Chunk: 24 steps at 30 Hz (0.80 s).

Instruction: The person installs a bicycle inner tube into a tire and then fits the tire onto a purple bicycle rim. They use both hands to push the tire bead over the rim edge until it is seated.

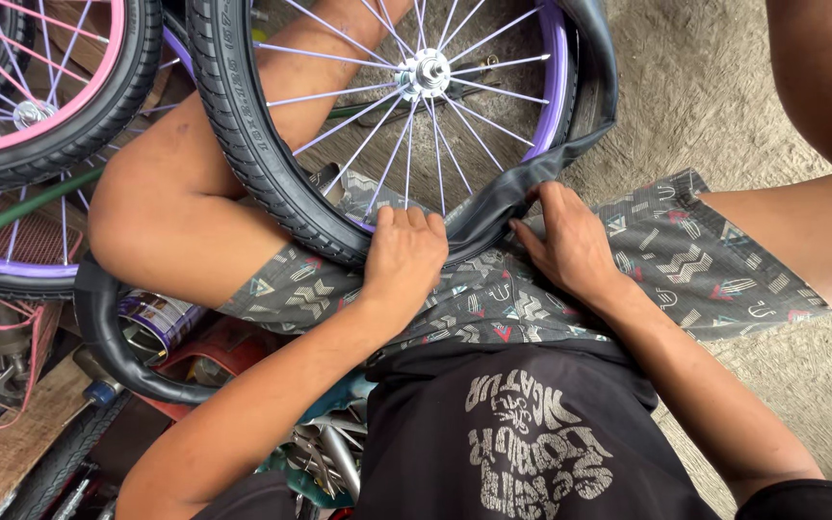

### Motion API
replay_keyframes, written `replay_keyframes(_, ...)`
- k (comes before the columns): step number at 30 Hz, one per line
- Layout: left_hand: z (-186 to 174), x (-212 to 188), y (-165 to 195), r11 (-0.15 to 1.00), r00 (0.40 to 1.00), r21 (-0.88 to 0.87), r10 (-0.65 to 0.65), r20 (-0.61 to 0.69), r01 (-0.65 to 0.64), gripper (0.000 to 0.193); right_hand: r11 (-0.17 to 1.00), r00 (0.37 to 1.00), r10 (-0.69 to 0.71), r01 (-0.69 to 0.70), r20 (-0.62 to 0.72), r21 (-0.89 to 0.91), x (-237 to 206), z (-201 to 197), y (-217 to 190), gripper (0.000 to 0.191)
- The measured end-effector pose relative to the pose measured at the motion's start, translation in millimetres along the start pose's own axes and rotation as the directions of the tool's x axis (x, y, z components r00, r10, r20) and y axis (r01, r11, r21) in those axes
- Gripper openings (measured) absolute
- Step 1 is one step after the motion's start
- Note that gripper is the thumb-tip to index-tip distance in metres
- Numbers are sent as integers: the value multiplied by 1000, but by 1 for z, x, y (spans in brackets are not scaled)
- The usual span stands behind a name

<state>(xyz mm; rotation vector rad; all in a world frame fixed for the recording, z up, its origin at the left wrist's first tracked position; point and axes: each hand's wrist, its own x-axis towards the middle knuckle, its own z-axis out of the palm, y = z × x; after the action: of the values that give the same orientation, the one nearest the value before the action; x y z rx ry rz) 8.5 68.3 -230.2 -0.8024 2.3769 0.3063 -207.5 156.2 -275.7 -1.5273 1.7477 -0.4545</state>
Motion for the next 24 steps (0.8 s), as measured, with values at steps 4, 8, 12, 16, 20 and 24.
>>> replay_keyframes(4,-17,-5,-11,984,998,-172,55,8,-53,35,998,999,-43,43,-4,49,-2,-4,0,46)
replay_keyframes(8,-40,-14,-26,916,992,-380,112,-60,-126,41,987,993,-116,115,-1,117,0,-10,-8,48)
replay_keyframes(12,-61,-23,-48,889,988,-430,144,-58,-155,43,957,979,-196,178,56,229,3,-22,-24,55)
replay_keyframes(16,-73,-28,-66,874,983,-454,181,-28,-174,47,949,950,-275,243,150,202,9,-27,-53,54)
replay_keyframes(20,-78,-26,-70,883,980,-428,191,-52,-194,47,940,925,-318,278,210,198,17,-26,-76,52)
replay_keyframes(24,-77,-19,-66,909,979,-373,202,5,-185,47,964,936,-247,211,253,161,24,-22,-87,56)
